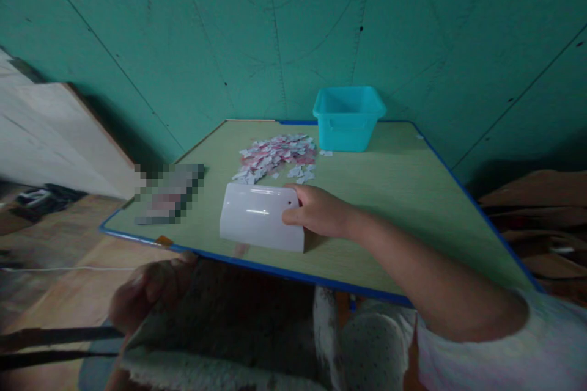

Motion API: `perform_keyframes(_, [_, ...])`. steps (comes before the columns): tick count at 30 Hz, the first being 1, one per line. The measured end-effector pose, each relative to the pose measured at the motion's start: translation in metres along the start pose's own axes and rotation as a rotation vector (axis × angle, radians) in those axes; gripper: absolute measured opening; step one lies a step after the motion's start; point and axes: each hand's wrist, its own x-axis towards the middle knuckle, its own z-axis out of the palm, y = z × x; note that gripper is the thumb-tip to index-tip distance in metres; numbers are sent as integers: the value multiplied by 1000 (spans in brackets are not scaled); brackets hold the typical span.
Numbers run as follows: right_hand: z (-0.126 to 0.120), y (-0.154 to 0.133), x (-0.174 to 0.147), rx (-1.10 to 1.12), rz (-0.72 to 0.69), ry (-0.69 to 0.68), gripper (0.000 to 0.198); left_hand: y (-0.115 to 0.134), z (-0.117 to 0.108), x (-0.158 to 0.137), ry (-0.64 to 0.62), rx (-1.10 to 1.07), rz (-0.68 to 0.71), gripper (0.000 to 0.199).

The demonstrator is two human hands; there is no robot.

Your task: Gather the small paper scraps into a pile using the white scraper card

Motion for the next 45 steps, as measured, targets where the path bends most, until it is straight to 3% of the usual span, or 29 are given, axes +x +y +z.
perform_keyframes(15, [4,-3,-2,18,2,-17,19,1,3,0,20,2,27,25])
perform_keyframes(26, [7,-5,-4,21,8,-63,19,0,-1,-1,-53,10,27,27])
perform_keyframes(37, [8,-8,-9,55,-7,-190,20,-4,-2,-1,-4,-31,14,26])
perform_keyframes(45, [8,-7,-9,21,-14,-163,20,-2,-2,-2,15,-15,17,26])
